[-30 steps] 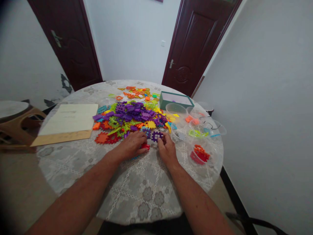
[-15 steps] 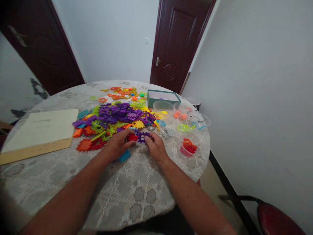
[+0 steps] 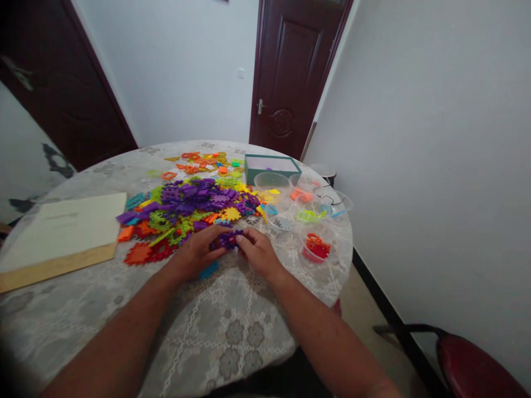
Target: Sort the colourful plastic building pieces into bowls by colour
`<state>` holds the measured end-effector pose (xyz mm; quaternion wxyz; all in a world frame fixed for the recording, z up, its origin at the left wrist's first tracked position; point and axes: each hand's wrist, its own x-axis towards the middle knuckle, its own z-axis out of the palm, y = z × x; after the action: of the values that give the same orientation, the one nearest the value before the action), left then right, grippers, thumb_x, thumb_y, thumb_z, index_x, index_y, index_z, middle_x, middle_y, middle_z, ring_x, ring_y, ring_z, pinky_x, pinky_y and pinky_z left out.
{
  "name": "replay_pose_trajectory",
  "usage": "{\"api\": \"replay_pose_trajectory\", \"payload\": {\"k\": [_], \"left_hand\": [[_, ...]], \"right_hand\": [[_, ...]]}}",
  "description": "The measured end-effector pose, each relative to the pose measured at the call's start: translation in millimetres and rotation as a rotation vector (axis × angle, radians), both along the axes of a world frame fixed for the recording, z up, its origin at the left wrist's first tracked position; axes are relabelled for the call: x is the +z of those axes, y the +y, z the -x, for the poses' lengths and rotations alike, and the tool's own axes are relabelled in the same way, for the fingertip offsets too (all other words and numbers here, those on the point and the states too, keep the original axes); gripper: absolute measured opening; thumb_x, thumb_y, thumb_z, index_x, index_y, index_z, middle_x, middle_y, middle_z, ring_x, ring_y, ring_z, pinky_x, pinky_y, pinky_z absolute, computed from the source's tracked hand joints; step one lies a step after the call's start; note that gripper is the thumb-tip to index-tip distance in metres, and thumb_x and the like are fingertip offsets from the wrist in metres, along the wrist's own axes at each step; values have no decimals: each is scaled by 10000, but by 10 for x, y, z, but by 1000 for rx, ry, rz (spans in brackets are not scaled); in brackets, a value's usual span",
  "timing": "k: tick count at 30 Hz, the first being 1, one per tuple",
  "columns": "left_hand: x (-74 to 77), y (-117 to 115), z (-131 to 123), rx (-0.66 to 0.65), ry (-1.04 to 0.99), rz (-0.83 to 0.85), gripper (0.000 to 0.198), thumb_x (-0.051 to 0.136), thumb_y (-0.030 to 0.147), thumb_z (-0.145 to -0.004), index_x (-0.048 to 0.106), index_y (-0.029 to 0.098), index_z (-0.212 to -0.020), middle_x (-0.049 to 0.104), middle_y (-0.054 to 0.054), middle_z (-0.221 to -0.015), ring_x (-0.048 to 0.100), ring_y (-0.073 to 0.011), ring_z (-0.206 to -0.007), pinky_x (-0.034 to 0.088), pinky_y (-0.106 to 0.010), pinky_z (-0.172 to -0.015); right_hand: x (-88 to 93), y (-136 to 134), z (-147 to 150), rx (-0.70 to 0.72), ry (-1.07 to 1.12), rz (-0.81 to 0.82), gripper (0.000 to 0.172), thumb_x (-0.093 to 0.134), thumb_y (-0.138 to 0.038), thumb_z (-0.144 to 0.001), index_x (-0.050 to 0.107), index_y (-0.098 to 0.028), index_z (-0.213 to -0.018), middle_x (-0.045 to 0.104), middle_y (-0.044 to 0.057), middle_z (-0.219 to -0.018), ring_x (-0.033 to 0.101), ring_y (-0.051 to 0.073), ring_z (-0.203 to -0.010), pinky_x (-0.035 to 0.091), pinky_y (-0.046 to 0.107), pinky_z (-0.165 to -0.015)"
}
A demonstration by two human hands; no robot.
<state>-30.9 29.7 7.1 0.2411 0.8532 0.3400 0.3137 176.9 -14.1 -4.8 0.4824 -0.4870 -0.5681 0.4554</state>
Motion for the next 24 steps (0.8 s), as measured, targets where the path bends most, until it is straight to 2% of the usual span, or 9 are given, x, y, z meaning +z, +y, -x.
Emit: {"api": "replay_pose_trajectory", "payload": {"k": [2, 4, 8, 10, 13, 16, 18, 20, 24], "left_hand": [[-10, 30, 17, 38, 7, -45, 372, 626, 302, -928, 631, 253, -1296, 716, -73, -1215, 692, -217, -997, 551, -369, -909], [-12, 60, 32, 119, 32, -87, 333, 605, 342, -949, 649, 243, -1264, 734, -70, -1159, 702, -221, -973, 554, -374, -913], [32, 72, 63, 274, 64, -154, 257, 554, 347, -969, 692, 223, -1148, 760, -71, -1065, 716, -230, -948, 554, -372, -919], [71, 66, 94, 354, 51, -192, 248, 538, 342, -975, 699, 213, -1113, 764, -82, -1077, 714, -241, -988, 544, -377, -940], [117, 74, 166, 473, 25, -221, 244, 523, 334, -980, 706, 207, -1082, 768, -87, -1077, 710, -248, -1002, 534, -379, -942], [130, 92, 230, 548, 15, -209, 236, 515, 317, -983, 709, 212, -1064, 770, -74, -1036, 711, -235, -951, 530, -364, -912], [122, 97, 248, 567, 15, -206, 224, 518, 305, -980, 709, 211, -1047, 768, -71, -1026, 708, -231, -953, 523, -356, -916], [109, 96, 245, 563, 26, -202, 217, 521, 297, -978, 708, 210, -1045, 766, -74, -1028, 704, -230, -960, 518, -351, -918], [80, 93, 214, 548, 98, -169, 212, 522, 276, -975, 700, 198, -1060, 761, -85, -1047, 697, -240, -970, 513, -355, -910]], "right_hand": [[214, -107, -125, -86, -197, -132, 287, 553, -501, -970, 638, -229, -935, 629, -13, -719, 564, 152, -645, 435, 263, -625], [446, -252, -314, -194, -444, -250, 247, 513, -446, -998, 628, -235, -941, 656, 10, -807, 590, 176, -748, 434, 283, -706], [759, -523, -836, -419, -784, -286, 237, 445, -421, -1024, 590, -238, -985, 666, 45, -853, 599, 212, -781, 409, 311, -726], [788, -585, -1126, -472, -914, -244, 241, 424, -421, -1024, 575, -236, -988, 668, 57, -858, 609, 222, -770, 399, 313, -711], [714, -600, -1512, -480, -1127, -141, 236, 404, -400, -1022, 566, -229, -1021, 672, 67, -833, 614, 225, -711, 368, 308, -664], [639, -608, -1747, -479, -1323, -11, 241, 421, -398, -1017, 576, -216, -1045, 676, 80, -783, 602, 232, -647, 317, 307, -612], [645, -628, -1764, -517, -1371, 18, 234, 442, -398, -1007, 587, -215, -1017, 684, 97, -786, 598, 239, -638, 302, 313, -599], [682, -639, -1632, -510, -1289, -53, 224, 461, -401, -998, 595, -223, -978, 694, 102, -824, 608, 239, -673, 334, 320, -615], [664, -490, -968, -217, -885, -207, 261, 505, -453, -998, 645, -247, -923, 701, 54, -850, 626, 219, -763, 428, 320, -695]]}}
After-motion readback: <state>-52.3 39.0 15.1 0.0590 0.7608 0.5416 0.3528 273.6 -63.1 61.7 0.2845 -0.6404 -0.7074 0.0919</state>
